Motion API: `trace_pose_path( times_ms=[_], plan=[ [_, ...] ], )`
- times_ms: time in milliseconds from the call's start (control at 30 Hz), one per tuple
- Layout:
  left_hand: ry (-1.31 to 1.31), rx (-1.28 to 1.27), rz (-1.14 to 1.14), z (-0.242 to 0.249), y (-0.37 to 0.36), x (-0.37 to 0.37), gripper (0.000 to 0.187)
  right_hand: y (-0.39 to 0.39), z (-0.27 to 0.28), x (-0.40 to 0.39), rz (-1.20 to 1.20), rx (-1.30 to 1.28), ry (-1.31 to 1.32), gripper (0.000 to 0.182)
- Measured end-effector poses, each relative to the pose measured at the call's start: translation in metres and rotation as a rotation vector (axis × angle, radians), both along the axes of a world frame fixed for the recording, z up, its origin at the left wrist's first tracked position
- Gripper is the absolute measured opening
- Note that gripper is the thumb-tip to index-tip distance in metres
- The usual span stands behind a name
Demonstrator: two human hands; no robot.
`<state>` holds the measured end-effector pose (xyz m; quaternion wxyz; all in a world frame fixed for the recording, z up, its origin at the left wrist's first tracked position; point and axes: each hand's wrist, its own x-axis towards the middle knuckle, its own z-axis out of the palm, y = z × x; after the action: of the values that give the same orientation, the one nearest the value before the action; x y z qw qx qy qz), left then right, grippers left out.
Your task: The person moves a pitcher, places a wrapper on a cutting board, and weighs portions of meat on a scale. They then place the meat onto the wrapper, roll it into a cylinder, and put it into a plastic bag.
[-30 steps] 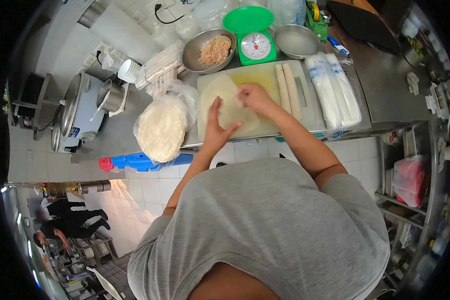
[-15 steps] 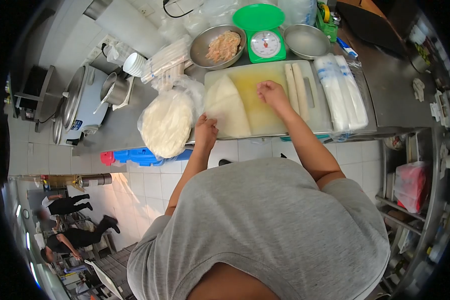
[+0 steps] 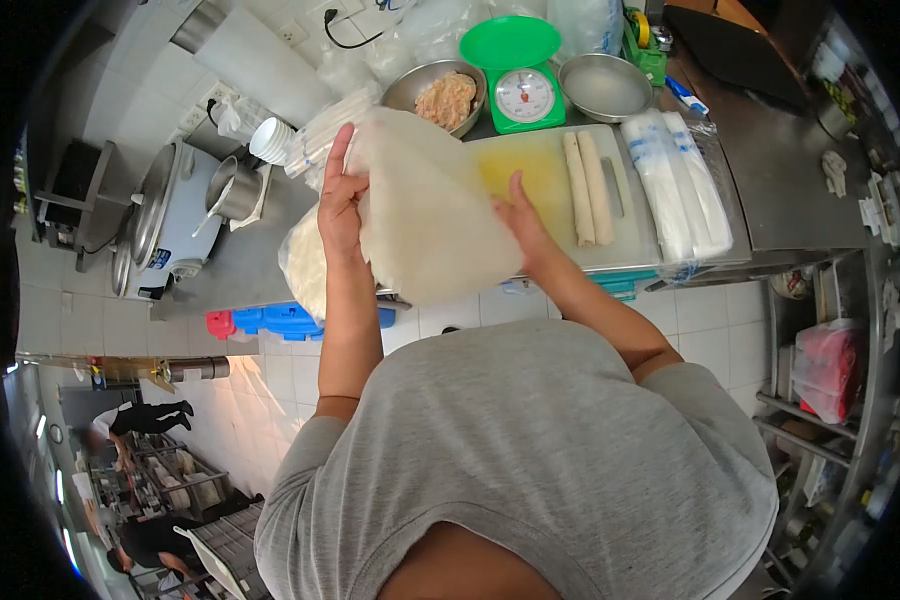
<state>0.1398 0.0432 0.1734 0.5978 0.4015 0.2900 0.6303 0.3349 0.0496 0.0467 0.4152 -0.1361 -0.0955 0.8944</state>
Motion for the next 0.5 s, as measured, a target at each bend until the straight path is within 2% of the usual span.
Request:
trace_pose_path(
  times_ms=[33,133,200,233,333,433,500],
  plan=[
    [-0.017,-0.021,0.039,-0.011,0.003,-0.006,0.065,0.002,0.005,0.011,-0.043,0.038,-0.064,0.076],
    [0.293,-0.246,0.202,-0.074,0.013,-0.033,0.067,0.018,0.008,0.048,-0.250,0.086,-0.292,0.073],
    [0.630,-0.453,0.192,-0.134,0.016,-0.056,0.073,0.025,0.009,0.061,-0.372,0.190,-0.775,0.068],
    [0.619,-0.428,0.220,-0.151,0.012,-0.056,0.075,0.029,0.008,0.066,-0.427,0.243,-1.018,0.065],
    [0.647,-0.329,0.333,-0.172,-0.002,-0.045,0.087,0.039,-0.008,0.073,-0.431,0.322,-1.116,0.064],
    [0.867,-0.236,0.510,-0.173,-0.011,-0.030,0.090,0.035,-0.023,0.070,-0.335,0.733,-1.699,0.061],
    [0.897,-0.241,0.567,-0.168,-0.020,-0.020,0.091,0.025,-0.036,0.058,-0.409,1.016,-1.963,0.055]
  ],
)
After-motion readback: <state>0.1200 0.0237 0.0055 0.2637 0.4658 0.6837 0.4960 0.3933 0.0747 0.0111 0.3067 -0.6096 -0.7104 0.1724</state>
